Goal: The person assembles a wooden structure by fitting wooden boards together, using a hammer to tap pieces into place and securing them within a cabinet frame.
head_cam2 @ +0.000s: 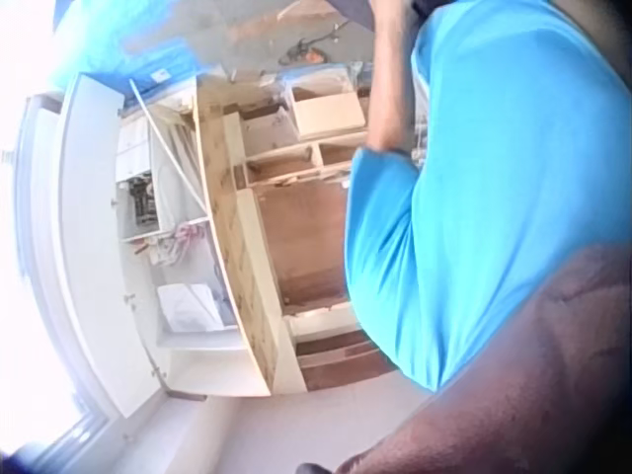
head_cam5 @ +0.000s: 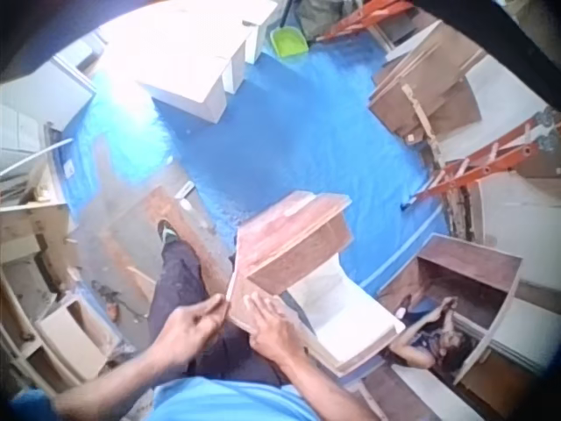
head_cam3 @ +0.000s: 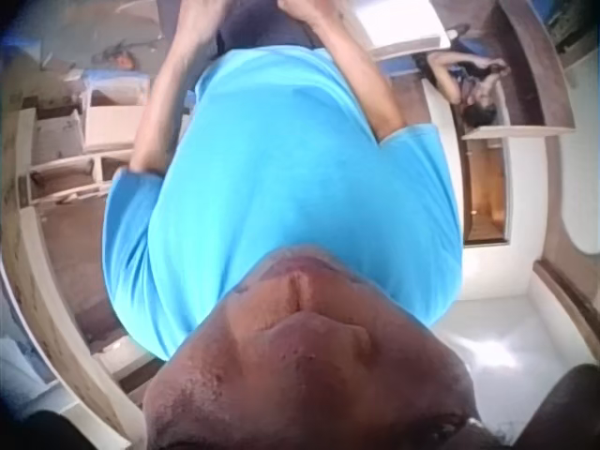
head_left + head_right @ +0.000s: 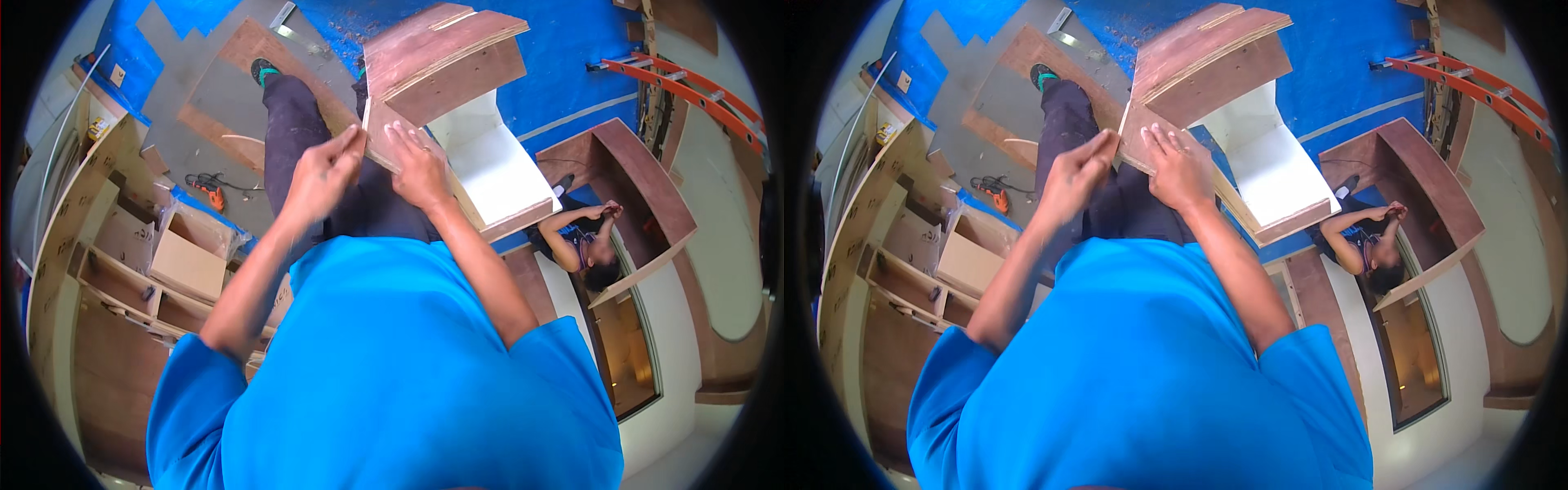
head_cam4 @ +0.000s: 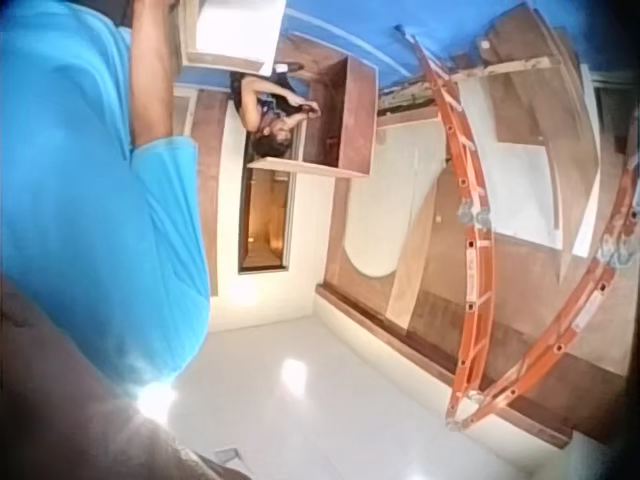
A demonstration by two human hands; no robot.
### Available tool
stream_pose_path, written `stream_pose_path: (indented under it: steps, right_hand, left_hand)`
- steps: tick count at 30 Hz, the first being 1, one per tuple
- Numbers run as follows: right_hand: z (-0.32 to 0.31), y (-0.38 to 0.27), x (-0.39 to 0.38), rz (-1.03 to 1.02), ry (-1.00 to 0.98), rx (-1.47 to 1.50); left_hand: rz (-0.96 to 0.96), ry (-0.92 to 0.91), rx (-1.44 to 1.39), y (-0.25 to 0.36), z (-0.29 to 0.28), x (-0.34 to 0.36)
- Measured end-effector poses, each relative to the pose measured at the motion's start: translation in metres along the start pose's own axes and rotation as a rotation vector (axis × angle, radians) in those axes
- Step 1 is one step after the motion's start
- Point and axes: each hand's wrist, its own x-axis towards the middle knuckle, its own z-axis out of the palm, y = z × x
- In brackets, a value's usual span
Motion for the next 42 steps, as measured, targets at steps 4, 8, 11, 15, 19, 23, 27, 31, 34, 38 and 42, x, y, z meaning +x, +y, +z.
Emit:
stream_pose_path:
  steps: [4,8,11,15,19,23,27,31,34,38,42]
  right_hand:
    - [-0.005,-0.006,0.0,-0.045,0.039,-0.006]
    - [-0.01,-0.009,0.002,-0.021,0.005,0.01]
    - [0.0,-0.002,0.0,-0.003,0.058,-0.017]
    - [-0.005,-0.009,-0.001,-0.014,0.043,-0.025]
    - [-0.007,-0.002,0.004,-0.044,-0.025,0.016]
    - [-0.003,-0.004,0.0,0.017,-0.013,-0.028]
    - [0.0,-0.007,-0.004,-0.016,0.0,-0.028]
    - [-0.002,-0.004,-0.001,-0.038,0.018,-0.011]
    - [0.003,-0.004,0.0,-0.015,0.074,0.005]
    - [0.0,-0.004,-0.003,-0.016,0.07,-0.008]
    - [-0.01,-0.003,0.004,-0.031,-0.03,-0.038]
  left_hand:
    - [0.004,0.028,0.104,-0.043,0.001,0.088]
    - [-0.067,0.021,0.014,-0.039,0.005,0.1]
    - [0.151,0.002,0.081,-0.007,-0.006,0.01]
    - [0.183,0.049,0.151,-0.047,0.003,0.078]
    - [-0.092,0.025,0.087,-0.046,0.004,0.115]
    - [0.032,-0.032,0.075,0.0,-0.008,-0.006]
    - [0.095,-0.017,0.16,-0.028,-0.001,0.066]
    - [-0.081,0.013,0.038,-0.049,0.006,0.112]
    - [0.079,-0.022,0.101,-0.016,-0.006,0.028]
    - [0.102,-0.035,0.083,-0.012,-0.002,0.029]
    - [-0.133,-0.018,0.053,-0.048,0.007,0.137]
